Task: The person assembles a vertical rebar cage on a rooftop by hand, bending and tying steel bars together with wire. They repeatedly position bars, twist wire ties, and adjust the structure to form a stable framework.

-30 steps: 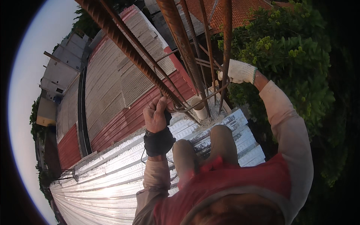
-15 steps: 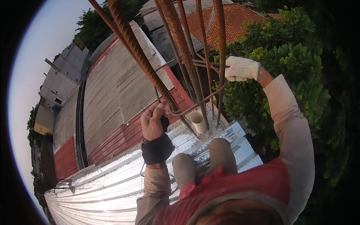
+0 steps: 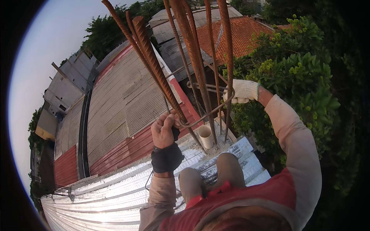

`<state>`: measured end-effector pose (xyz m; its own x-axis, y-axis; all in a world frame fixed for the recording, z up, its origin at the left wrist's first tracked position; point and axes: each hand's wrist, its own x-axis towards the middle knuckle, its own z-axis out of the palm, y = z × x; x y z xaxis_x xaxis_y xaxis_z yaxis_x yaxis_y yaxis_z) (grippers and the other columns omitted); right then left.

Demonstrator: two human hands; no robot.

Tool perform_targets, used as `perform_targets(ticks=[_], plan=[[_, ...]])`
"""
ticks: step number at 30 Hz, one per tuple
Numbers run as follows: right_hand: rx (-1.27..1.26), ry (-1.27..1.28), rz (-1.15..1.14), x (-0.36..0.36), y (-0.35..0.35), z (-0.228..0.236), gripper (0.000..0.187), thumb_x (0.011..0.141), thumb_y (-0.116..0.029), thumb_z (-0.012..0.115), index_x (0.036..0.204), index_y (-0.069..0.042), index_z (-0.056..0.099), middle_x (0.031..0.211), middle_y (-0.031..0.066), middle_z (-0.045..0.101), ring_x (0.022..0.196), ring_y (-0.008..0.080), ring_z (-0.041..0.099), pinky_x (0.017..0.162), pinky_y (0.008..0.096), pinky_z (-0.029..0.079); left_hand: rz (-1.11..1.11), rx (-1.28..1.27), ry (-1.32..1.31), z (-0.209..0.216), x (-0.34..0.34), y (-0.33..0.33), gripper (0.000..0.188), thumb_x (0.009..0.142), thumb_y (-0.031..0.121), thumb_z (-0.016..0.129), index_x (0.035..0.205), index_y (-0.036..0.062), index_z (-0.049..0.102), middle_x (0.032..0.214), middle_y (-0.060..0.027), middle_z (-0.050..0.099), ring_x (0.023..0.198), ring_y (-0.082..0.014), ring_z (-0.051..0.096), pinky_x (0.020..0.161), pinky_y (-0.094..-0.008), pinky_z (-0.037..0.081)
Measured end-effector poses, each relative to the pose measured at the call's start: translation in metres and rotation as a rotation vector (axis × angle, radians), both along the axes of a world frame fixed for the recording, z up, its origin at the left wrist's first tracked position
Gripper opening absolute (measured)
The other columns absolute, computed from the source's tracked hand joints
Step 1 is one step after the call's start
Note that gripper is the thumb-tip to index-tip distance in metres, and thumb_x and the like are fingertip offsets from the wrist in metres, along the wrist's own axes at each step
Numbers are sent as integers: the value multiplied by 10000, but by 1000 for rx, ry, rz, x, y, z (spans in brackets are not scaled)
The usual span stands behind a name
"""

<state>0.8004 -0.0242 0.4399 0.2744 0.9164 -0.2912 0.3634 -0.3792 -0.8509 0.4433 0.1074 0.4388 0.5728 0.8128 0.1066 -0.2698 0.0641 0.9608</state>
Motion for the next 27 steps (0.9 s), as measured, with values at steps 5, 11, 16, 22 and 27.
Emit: perform_targets(ticks=[5, 11, 16, 22, 27], plan=[[11, -129, -5, -3, 3, 83, 165, 955, -113, 652, 1024, 12, 734, 609, 5, 546, 399, 78, 413, 359, 280, 287, 29, -14, -21, 37, -6, -4, 284, 1066, 110, 634, 1224, -110, 720, 843, -40, 726, 685, -77, 625, 623, -205, 471], [68, 28, 16, 1, -5, 90, 192, 949, -199, 705, 926, -8, 706, 651, 40, 637, 428, 77, 492, 359, 275, 326, 59, 37, 23, 45, -5, -5, 295, 1060, 125, 653, 1233, -101, 731, 835, -39, 731, 690, -71, 641, 612, -200, 466], [87, -17, 2, 1, -12, 105, 172, 954, -183, 693, 942, -12, 678, 627, -13, 562, 429, 57, 434, 362, 271, 297, 31, 59, -114, 63, 2, 5, 310, 1061, 114, 652, 1239, -132, 716, 859, -58, 726, 733, -82, 646, 681, -201, 501], [22, -158, -13, -4, -19, 138, 186, 916, -200, 766, 861, -26, 730, 590, 9, 589, 436, 77, 480, 365, 271, 321, 83, 114, -30, 82, -1, 11, 295, 1041, 136, 684, 1168, -122, 750, 813, -40, 690, 697, -87, 626, 651, -207, 497], [36, -88, 9, -11, -18, 145, 177, 952, -179, 751, 939, -2, 754, 608, -2, 602, 429, 63, 445, 354, 275, 315, 230, 117, -26, 122, 0, -10, 307, 1051, 204, 702, 1166, -69, 780, 774, -5, 658, 626, -63, 569, 571, -181, 420]])
